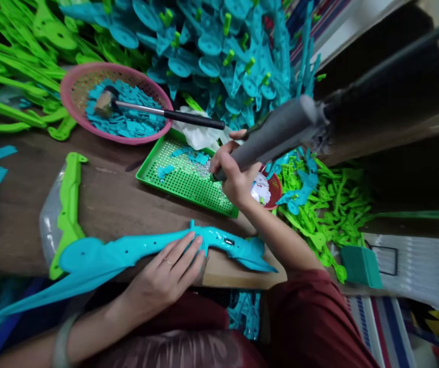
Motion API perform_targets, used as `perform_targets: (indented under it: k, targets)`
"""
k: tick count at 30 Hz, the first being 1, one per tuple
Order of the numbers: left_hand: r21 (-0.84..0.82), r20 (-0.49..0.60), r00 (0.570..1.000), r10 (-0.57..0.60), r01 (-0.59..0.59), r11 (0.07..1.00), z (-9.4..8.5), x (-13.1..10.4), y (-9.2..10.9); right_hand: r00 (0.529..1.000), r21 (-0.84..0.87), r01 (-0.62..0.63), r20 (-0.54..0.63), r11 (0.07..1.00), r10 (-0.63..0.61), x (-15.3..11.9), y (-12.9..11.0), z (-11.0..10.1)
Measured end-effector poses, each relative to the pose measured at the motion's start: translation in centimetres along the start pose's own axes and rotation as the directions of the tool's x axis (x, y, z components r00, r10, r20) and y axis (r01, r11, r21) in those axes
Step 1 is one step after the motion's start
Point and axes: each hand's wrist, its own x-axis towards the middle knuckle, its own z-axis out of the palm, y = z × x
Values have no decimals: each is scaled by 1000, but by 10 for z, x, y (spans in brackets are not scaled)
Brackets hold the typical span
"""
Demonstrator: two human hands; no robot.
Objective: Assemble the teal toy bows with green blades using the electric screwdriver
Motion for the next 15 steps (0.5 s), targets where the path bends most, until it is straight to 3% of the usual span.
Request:
perform_targets:
  k: [2,6,15]
  targets:
    - [-19,-14,1000,-12,11,1000,1,-2,1,999,-20,19,-49,1000,-20,-3,12,6]
    - [-33,-34,999,0,-1,999,5,-6,1,993,-65,-2,-118,998,-6,-8,21,-3]
    - [-95,-43,999,0,-4,995,5,-5,-2,994,-61,2,-105,998,-8,-11,32,-3]
